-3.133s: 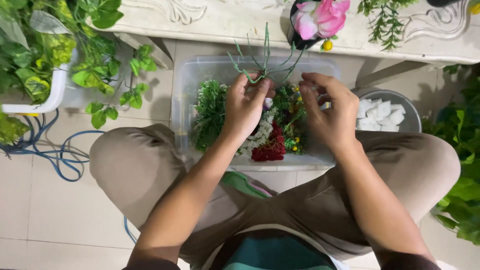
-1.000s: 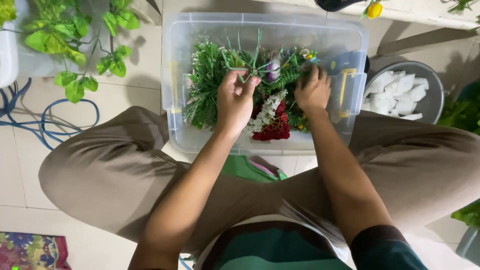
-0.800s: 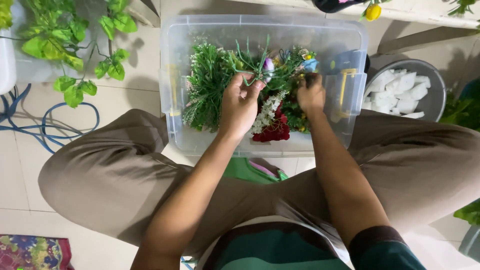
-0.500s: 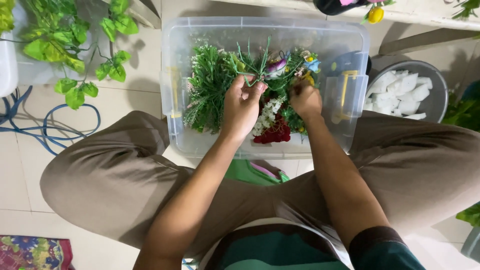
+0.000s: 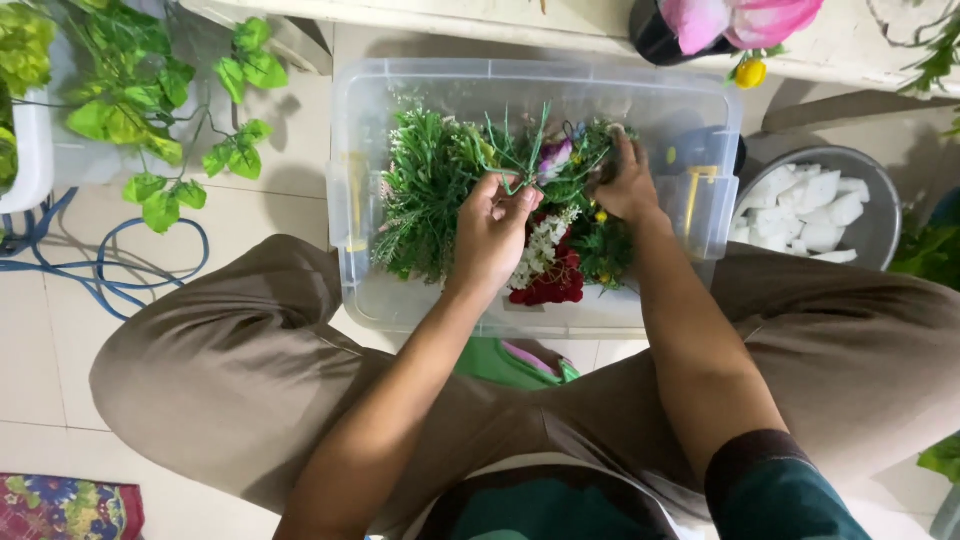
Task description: Arranging artificial flowers and greenery into a composition inside a plastic container.
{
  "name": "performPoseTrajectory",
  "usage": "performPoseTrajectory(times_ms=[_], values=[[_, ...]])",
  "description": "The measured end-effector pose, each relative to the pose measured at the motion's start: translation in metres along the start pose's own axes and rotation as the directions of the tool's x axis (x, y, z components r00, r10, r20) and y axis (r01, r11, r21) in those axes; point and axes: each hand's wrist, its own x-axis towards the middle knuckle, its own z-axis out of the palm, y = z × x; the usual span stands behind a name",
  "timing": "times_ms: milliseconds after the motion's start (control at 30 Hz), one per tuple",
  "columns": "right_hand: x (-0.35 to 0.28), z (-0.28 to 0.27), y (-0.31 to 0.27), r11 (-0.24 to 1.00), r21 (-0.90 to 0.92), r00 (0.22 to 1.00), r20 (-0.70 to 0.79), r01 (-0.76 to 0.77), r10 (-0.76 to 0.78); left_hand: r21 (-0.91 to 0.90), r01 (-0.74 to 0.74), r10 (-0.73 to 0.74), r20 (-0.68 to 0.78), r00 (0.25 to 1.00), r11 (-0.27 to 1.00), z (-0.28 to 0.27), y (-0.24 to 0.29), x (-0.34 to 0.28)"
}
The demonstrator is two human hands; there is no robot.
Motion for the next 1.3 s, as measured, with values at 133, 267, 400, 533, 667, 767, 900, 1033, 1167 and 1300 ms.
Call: performPoseTrajectory(times_ms=[133, 267, 400, 533, 667, 767, 900, 1033, 1167, 1300], values=[[0.018, 0.021, 0.023, 0.999, -0.048, 0.999, -0.033, 0.016, -0.018, -0.006, 0.003, -0.003, 0.011, 1.0, 1.0, 0.001, -0.008, 0.004], [0.004, 0.033, 0.017, 0.981, -0.185, 0.952, -0.286, 0.053, -0.106, -0.018, -0.007, 0.007, 0.008, 1.0, 1.0, 0.003, -0.005, 0.006], [-0.013, 0.048, -0.016, 0.852, -0.213, 0.673, -0.534, 0.478, -0.512, -0.014, -0.019, 0.019, 0.009, 1.0, 1.0, 0.003, -0.006, 0.006], [-0.038, 0.073, -0.068, 0.836, -0.015, 0.717, -0.506, 0.549, -0.48, -0.017, -0.024, 0.025, 0.008, 1.0, 1.0, 0.002, -0.004, 0.004], [-0.063, 0.072, -0.106, 0.739, 0.413, 0.818, -0.474, 0.533, -0.325, -0.031, -0.081, 0.081, -0.007, 0.997, 0.996, -0.002, 0.002, 0.003], [-0.059, 0.062, -0.108, 0.664, 0.607, 0.862, -0.495, 0.436, -0.114, -0.036, -0.094, 0.093, -0.014, 0.996, 0.995, -0.005, 0.002, 0.001], [-0.053, 0.026, -0.118, 0.526, 0.784, 0.88, -0.456, 0.329, 0.13, -0.036, -0.132, 0.132, -0.016, 0.991, 0.991, -0.007, 0.007, -0.001], [-0.073, -0.014, -0.141, 0.301, 0.923, 0.944, -0.295, 0.24, 0.15, -0.046, -0.149, 0.147, -0.053, 0.988, 0.988, -0.009, 0.015, -0.002], [-0.107, -0.054, -0.175, 0.246, 0.953, 0.98, -0.194, 0.175, 0.052, -0.012, -0.129, 0.128, -0.082, 0.988, 0.992, -0.015, 0.01, 0.001], [-0.137, -0.088, -0.199, 0.242, 0.962, 0.992, -0.116, 0.124, -0.044, 0.088, -0.02, 0.029, -0.105, 0.994, 0.996, -0.02, 0.002, 0.006]])
